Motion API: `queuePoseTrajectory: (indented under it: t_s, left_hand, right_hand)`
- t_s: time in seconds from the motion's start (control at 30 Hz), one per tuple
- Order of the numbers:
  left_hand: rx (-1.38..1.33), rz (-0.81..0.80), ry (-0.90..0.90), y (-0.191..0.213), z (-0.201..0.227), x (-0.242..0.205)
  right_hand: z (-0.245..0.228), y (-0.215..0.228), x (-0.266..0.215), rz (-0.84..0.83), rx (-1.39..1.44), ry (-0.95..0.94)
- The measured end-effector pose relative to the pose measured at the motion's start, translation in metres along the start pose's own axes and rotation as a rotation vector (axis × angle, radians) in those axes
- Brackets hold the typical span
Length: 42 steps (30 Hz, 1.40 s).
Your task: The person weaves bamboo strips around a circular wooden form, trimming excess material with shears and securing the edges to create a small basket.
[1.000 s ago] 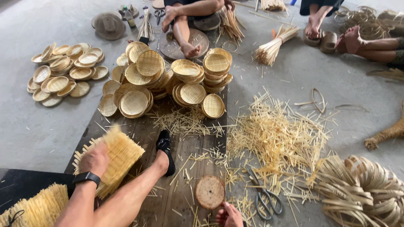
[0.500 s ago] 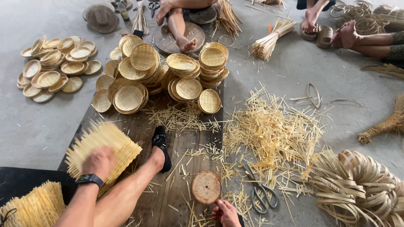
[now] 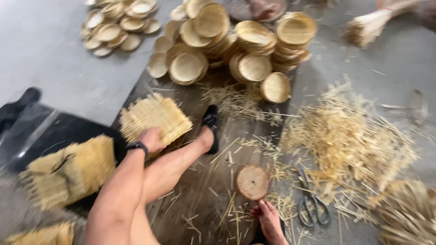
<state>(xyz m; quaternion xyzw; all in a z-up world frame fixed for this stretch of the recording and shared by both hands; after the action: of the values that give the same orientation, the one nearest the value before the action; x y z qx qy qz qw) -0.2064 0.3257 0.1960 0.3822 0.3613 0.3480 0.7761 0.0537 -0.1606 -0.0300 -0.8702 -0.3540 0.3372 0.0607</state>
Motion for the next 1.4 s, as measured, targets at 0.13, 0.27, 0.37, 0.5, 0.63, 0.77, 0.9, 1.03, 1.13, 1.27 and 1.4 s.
queuePoseTrajectory:
  t_s: [0.13,0.27,0.37,0.5,0.63,0.77,0.9,1.03,1.13,1.27,1.4]
  left_hand:
    - [-0.086,0.335,-0.025,0.046,0.016,-0.015]
    - [-0.194,0.98,-0.386,0.105,0.067,-0.061]
    - [-0.2,0.893,-0.748,0.07,0.13,-0.096]
    - [-0.539,0.078,-0.969,-0.088,0.224,-0.129]
    - [0.108,0.088,-1.34,-0.191,0.234,-0.203]
    - [-0.006,-0.111,-1.237,-0.218,0.223,-0.2]
    - [-0.437,0.09,-0.593,-0.218,0.2,-0.131]
    - [-1.037,-0.413,0.138,-0.285,0.156,-0.063]
    - [-1.104,-0.365,0.101,-0.306,0.142,-0.056]
    - [-1.01,-0.45,0.155,-0.307,0.133,-0.058]
    - [-1.164,-0.511,0.255,-0.299,0.133,-0.06]
  right_hand:
    - [-0.001,0.007,0.0,0.037,-0.024,0.026]
    - [-0.011,0.017,-0.004,0.09,0.021,0.056]
    - [-0.037,0.023,-0.019,0.158,0.018,0.177]
    - [-0.087,-0.003,-0.037,0.03,0.151,0.158]
    - [-0.094,-0.01,-0.021,0.103,0.158,-0.058]
    - [-0.089,0.007,-0.008,0.211,-0.309,0.128]
    - [-0.09,0.004,-0.001,0.196,-0.294,0.15]
    - [-0.092,-0.002,-0.004,0.233,-0.251,0.195]
    - [-0.094,-0.003,-0.008,0.292,-0.243,0.231]
    - [-0.093,0.003,-0.006,0.407,-0.625,0.228]
    - [-0.085,0.007,0.002,0.482,-0.729,0.266]
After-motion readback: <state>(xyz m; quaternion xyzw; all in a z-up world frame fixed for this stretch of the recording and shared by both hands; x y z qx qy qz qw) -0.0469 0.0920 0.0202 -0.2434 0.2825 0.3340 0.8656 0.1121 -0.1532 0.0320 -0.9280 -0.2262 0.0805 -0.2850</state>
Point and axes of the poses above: each hand's wrist, its own x-axis towards the middle knuckle, its own y-axis out of the back of the hand, z = x × y, the point moved 6 cm from there along x, towards the middle knuckle, and after that the axes turned 10 degrees about -x, right-handed, at the moved point
